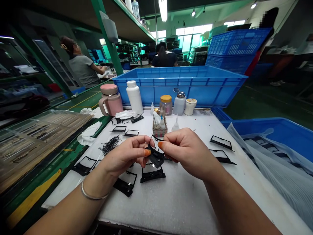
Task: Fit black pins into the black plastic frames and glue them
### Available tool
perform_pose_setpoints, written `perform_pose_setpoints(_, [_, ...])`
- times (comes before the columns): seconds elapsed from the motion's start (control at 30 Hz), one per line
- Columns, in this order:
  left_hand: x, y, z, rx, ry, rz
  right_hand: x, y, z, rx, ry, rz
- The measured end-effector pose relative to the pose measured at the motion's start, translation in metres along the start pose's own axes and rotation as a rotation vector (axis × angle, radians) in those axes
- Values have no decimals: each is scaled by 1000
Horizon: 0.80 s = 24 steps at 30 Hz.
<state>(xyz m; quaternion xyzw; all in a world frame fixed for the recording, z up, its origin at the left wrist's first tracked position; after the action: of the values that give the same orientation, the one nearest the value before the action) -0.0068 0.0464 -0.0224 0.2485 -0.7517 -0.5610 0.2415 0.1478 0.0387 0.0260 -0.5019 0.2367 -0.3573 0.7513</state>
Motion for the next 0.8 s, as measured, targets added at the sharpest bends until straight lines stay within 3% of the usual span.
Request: perform_pose_setpoints(0.8, [1, 2, -3, -7, -19, -60, 2, 0, -2, 63, -38, -18])
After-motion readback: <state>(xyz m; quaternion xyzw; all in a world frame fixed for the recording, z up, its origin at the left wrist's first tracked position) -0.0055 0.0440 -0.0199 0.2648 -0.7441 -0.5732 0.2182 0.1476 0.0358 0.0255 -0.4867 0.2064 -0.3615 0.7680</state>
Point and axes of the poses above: each hand's wrist, its own x-axis away from the middle knuckle, its own z-axis out of the back of the hand, y = z × x, the point moved 5 cm from there along -x, towards the middle knuckle, and after that the axes turned 14 degrees about -y, right-handed, at the moved point
